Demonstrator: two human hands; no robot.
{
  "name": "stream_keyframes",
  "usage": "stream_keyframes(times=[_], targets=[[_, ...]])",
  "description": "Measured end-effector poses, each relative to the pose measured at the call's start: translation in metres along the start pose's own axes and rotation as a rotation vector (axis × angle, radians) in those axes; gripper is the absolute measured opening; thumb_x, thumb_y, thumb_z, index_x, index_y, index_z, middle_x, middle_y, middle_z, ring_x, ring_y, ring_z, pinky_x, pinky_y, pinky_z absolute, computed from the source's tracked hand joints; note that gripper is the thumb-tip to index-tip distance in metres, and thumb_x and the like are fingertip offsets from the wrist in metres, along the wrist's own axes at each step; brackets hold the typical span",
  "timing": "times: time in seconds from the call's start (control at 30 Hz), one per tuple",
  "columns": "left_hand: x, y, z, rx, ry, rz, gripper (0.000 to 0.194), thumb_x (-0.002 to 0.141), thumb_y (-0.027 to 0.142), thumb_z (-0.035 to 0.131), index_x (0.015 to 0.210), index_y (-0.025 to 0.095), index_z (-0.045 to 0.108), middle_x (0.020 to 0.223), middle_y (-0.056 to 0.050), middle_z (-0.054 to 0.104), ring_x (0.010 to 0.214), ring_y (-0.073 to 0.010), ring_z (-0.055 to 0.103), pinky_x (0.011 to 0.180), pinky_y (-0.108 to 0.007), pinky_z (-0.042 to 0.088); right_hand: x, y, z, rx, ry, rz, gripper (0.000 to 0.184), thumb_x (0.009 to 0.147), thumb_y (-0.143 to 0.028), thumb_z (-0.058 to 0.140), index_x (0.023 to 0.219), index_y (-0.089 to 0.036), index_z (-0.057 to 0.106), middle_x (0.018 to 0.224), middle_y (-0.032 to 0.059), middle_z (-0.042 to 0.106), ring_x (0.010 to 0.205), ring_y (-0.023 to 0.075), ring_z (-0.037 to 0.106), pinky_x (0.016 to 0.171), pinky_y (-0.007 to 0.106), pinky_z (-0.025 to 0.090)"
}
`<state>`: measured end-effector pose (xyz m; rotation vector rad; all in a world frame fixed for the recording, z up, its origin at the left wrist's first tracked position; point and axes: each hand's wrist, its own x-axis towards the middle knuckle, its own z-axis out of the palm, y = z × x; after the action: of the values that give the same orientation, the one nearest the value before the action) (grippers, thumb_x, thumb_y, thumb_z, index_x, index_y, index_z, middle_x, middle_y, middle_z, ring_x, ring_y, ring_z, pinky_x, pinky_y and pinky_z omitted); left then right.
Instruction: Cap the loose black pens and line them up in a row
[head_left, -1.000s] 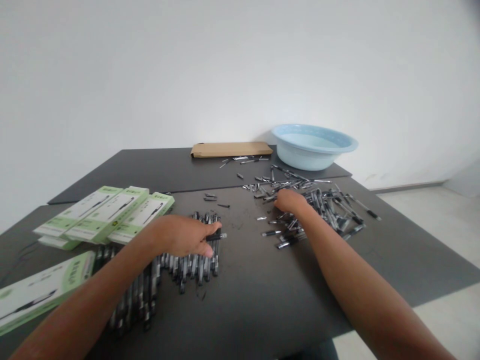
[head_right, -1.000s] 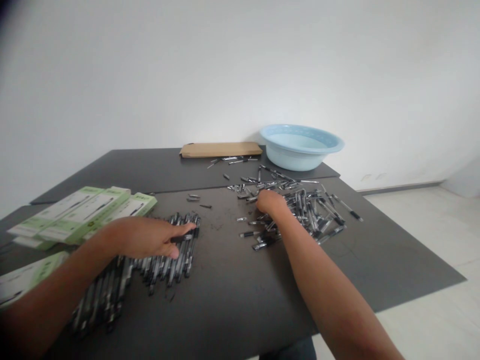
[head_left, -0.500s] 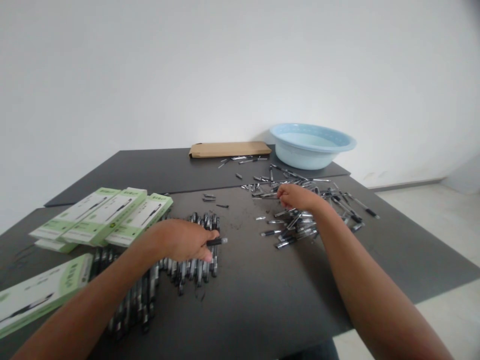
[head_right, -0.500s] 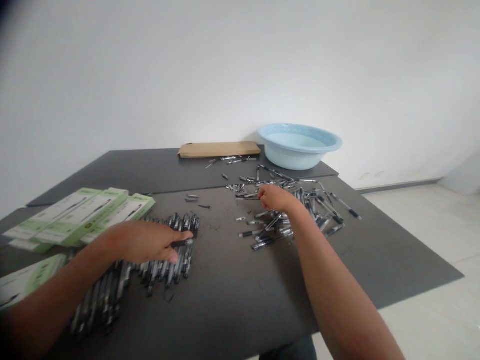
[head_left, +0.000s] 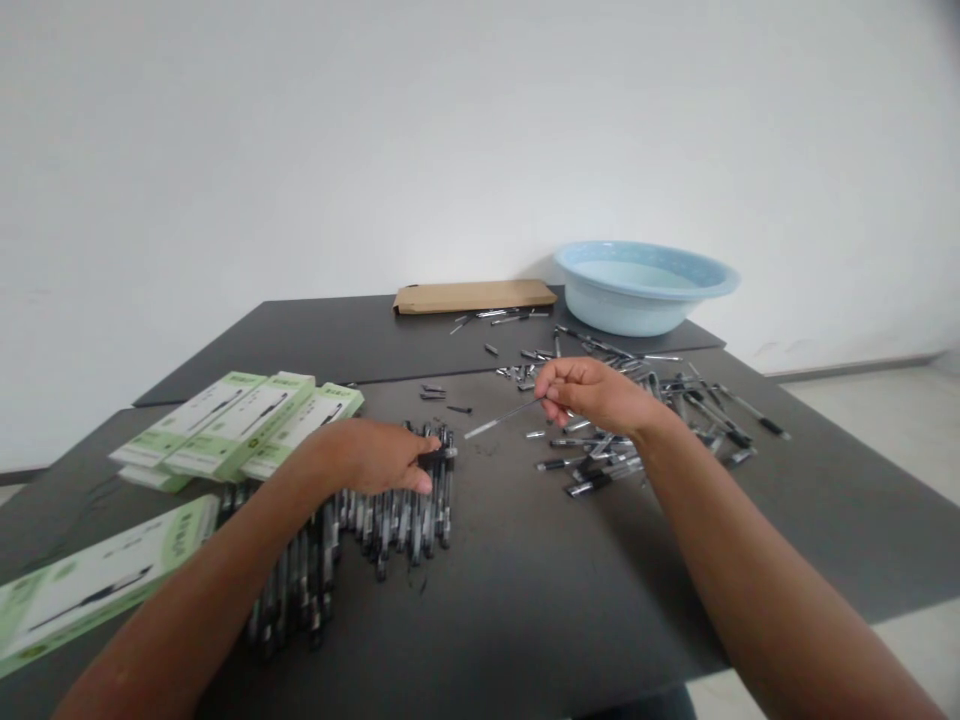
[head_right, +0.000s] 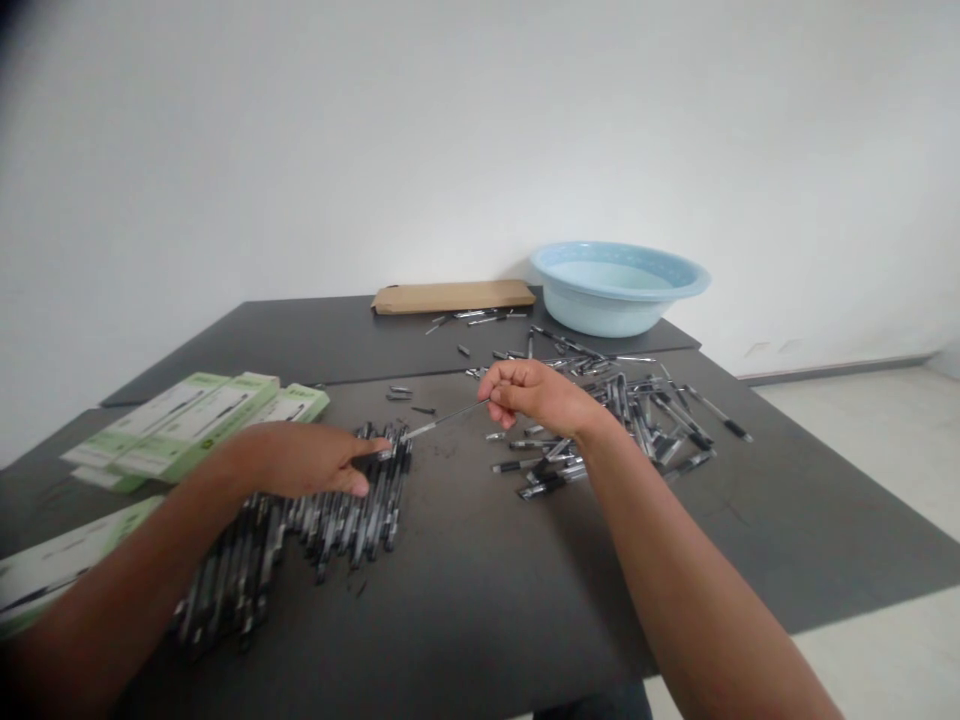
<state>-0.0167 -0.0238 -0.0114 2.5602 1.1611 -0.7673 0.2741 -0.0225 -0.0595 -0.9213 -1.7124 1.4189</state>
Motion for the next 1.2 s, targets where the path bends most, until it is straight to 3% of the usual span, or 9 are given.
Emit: stream_keyframes(times=[0.1,0.33,0.7,1.2], targets=[[0.000,0.001,-0.005,0.018,-0.092,-0.036,0.064,0.092,0.045,0.042,0.145,0.012,0.033,0.125,-0.023,0.059,0.110,-0.0351,0.058,0.086,-0.042,0.046,0.000,-0.003,0.005,0.013,-0.027,-0.034,0.015,0.084,-0.031,0.061,0.086,-0.016,0.059,0.065,-0.0012,0.061,0.054,0.0079,0.054,0.052,0.019,0.044],[0.002,0.003,-0.008,0.024,-0.124,-0.039,0.064,0.091,0.045,0.041,0.145,0.012,0.033,0.128,-0.023,0.057,0.112,-0.0346,0.057,0.088,-0.041,0.045,0.000,-0.003,0.007,0.008,-0.030,-0.030,0.017,0.084,-0.032,0.061,0.085,-0.015,0.059,0.064,-0.0015,0.061,0.053,0.0077,0.053,0.051,0.019,0.044],[0.002,0.003,-0.007,0.034,-0.089,-0.029,0.061,0.090,0.046,0.042,0.144,0.016,0.037,0.122,-0.019,0.062,0.105,-0.0316,0.061,0.083,-0.037,0.047,0.002,0.001,0.009,0.006,-0.039,-0.012,0.014,0.084,-0.029,0.059,0.086,-0.015,0.058,0.064,-0.0020,0.061,0.051,0.0071,0.053,0.050,0.018,0.042],[-0.001,0.006,-0.012,0.027,-0.139,-0.048,0.063,0.092,0.045,0.041,0.145,0.012,0.032,0.132,-0.022,0.054,0.114,-0.0336,0.056,0.091,-0.040,0.044,-0.002,-0.012,0.014,-0.082,-0.057,-0.008,0.012,0.085,-0.022,0.054,0.096,-0.017,0.053,0.063,-0.0037,0.059,0.052,0.0075,0.052,0.051,0.018,0.043]])
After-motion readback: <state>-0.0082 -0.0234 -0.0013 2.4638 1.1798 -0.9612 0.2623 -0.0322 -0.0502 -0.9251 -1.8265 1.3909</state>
